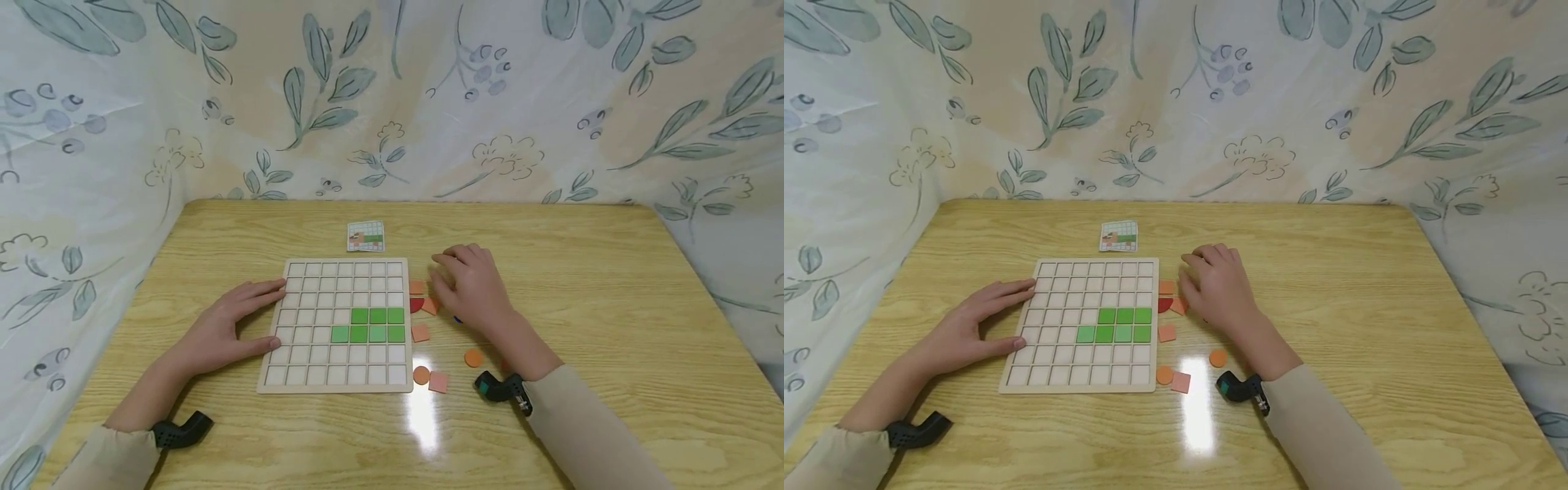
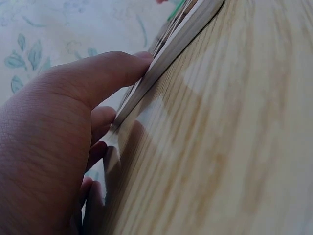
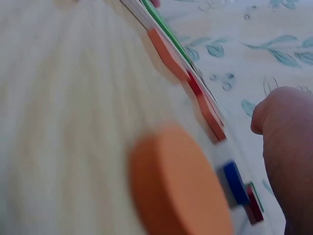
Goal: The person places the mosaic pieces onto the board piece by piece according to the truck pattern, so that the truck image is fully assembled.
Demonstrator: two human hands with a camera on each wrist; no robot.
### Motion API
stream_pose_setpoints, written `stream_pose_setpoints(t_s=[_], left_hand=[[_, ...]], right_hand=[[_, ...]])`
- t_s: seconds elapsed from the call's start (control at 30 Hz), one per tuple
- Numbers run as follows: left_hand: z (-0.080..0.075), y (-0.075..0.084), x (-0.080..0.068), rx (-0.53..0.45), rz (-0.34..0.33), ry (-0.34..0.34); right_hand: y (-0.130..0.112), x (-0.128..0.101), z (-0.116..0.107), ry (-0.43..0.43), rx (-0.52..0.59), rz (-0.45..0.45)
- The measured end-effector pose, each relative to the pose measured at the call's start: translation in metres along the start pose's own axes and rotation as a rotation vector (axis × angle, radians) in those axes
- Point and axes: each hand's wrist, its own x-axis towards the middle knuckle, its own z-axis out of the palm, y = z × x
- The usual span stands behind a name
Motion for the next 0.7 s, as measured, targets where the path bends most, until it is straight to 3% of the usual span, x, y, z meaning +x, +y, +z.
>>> stream_pose_setpoints(t_s=[0.23,0.7], left_hand=[[-0.001,0.000,0.000,0.008,0.020,0.006],[-0.001,-0.002,0.001,-0.003,0.026,0.006]], right_hand=[[0.018,-0.002,-0.008,-0.016,-0.026,0.048],[0.025,-0.005,-0.013,-0.106,-0.088,0.159]])
